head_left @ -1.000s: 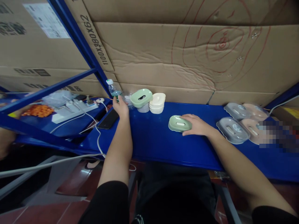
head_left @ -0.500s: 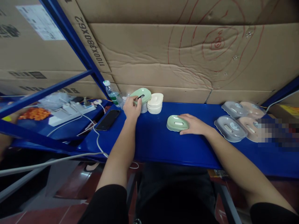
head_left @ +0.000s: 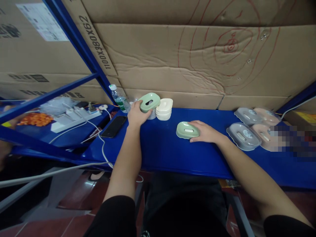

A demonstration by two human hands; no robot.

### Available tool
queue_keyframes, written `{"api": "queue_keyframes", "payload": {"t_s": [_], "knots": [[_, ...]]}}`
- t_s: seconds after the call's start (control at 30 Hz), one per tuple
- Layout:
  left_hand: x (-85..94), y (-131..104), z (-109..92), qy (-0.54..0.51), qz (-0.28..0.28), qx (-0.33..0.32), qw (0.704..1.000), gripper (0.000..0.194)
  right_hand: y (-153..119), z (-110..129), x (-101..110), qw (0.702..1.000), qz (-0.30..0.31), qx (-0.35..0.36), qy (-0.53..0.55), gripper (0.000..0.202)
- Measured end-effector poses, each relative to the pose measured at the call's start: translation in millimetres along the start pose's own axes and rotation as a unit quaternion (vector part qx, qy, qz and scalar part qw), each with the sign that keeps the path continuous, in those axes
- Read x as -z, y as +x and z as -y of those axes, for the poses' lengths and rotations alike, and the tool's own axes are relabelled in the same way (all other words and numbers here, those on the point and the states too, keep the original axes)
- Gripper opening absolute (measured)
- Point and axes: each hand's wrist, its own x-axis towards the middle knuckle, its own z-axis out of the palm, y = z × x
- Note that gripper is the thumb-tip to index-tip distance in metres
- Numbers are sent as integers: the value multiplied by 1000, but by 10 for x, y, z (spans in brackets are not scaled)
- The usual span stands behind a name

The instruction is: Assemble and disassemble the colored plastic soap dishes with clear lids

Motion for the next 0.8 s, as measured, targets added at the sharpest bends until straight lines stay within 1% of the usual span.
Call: {"api": "queue_keyframes", "payload": {"t_s": [0.1,0.17,0.23,0.33,0.43,0.57,0.63,0.8], "knots": [[-21,4,-32,-20,-46,21,999,71,-4,-9,-10,1000,-4,-1,1,106],[-34,10,-68,-35,-83,50,995,74,-6,-19,-18,1000,-6,0,1,105],[-51,20,-105,-42,-103,81,990,77,-6,-27,-24,1000,-7,5,1,105],[-86,36,-147,-39,-94,110,989,80,-5,-30,-27,1000,-8,15,-1,104],[-125,42,-158,-32,-81,115,990,83,-6,-19,-21,1000,-7,14,-4,103],[-161,29,-139,-31,-69,100,992,94,-9,2,-6,1000,-3,0,1,104],[-167,18,-126,-37,-73,91,993,99,-10,6,-2,1000,1,-2,3,104],[-162,3,-113,-61,-98,69,991,97,-10,-7,-13,1000,1,-7,-1,106]]}}
